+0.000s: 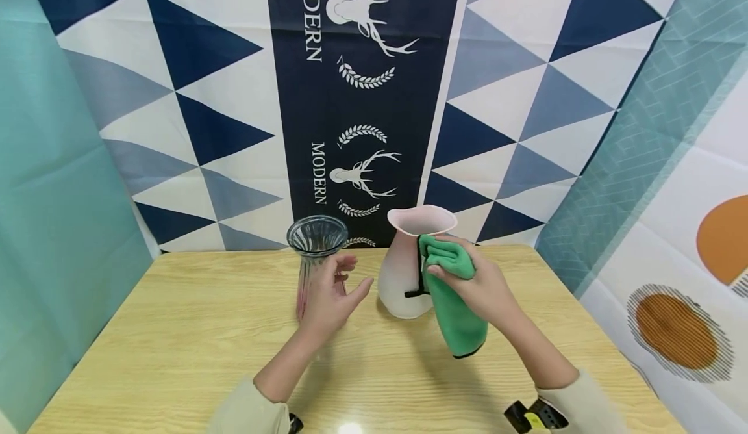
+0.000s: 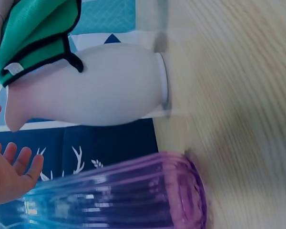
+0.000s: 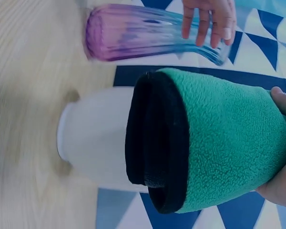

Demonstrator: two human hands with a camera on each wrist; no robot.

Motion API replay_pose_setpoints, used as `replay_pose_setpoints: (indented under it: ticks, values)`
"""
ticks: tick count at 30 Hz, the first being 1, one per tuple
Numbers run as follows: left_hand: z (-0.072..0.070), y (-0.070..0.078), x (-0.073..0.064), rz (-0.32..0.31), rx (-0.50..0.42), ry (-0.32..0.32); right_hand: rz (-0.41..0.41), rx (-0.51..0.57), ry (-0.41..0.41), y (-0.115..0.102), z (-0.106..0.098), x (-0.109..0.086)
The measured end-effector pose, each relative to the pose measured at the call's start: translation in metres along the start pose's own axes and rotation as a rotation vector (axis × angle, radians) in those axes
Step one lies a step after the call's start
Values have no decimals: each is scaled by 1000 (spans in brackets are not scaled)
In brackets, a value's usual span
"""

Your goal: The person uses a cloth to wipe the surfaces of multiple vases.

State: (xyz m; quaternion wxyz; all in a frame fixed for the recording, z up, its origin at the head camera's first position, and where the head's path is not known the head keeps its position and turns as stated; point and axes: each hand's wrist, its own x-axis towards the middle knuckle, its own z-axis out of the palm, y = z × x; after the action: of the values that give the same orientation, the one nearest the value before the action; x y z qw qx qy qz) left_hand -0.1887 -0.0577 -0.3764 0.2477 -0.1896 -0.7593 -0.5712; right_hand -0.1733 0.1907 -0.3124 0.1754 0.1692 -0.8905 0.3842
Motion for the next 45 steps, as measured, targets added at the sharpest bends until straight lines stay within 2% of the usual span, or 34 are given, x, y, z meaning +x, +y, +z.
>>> replay_pose_setpoints:
  ticks: [3,7,14,20,27,32,39,45]
  values:
    - [8,3,4,-11,-32,-28,26,-30,31,1,-15,-5]
    - [20,3,8,-61,-68,-71,54,-74,88,7,-31,-9]
    - [41,1,17,-94,-86,-69,87,-72,188,22,-41,-11]
    - [55,2,32,-143,-116,-89,101,-31,253,36,-29,0]
    - [72,-1,45,-183,-111,-88,140,94,264,43,-8,15]
    - [81,-6,50,-183,-114,-108,167,147,267,45,6,20]
    - [89,-13,57,-142,-167,-143,188,219,282,47,19,24]
    - [92,-16,59,-135,-115,-158,192,215,264,45,23,27]
